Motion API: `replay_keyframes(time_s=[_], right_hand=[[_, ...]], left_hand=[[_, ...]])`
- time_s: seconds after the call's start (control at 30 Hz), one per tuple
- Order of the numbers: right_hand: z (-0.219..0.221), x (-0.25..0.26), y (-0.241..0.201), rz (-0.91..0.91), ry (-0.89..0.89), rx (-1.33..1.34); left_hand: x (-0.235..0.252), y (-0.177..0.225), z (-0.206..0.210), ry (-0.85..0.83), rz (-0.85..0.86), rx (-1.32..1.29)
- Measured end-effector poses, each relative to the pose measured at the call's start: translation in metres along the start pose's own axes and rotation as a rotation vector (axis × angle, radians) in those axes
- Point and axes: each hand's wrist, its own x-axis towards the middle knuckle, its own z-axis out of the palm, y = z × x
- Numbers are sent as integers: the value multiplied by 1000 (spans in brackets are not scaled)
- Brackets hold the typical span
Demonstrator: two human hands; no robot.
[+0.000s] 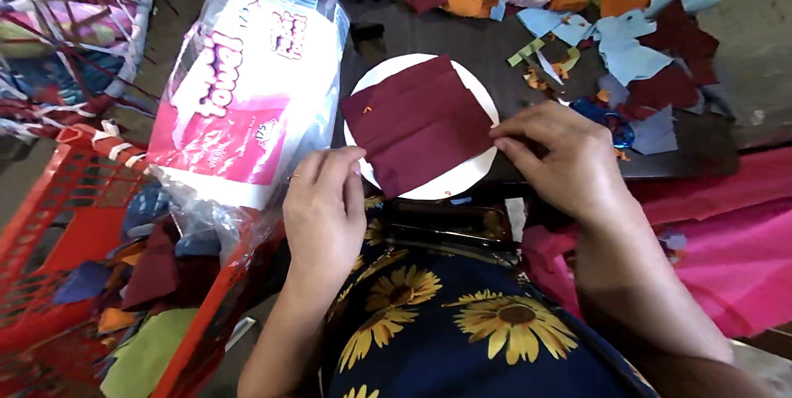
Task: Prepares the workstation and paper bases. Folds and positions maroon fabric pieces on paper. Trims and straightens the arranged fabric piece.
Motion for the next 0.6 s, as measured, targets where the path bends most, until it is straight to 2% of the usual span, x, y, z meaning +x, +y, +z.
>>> replay_keyframes(time_s=[0.1,0.23,0.4,0.6], right_hand=[[3,-9,7,-90,-12,17],[6,-9,7,-122,-7,-19],[7,-3,5,-174,-29,-77],[3,1,4,-203,-63,-116]], left_hand=[[-10,-4,8,-19,72,-16],[-14,-7,20,-16,84,12],[-13,-4,25,-58,52,109],[-10,-5,21,-89,-4,54]])
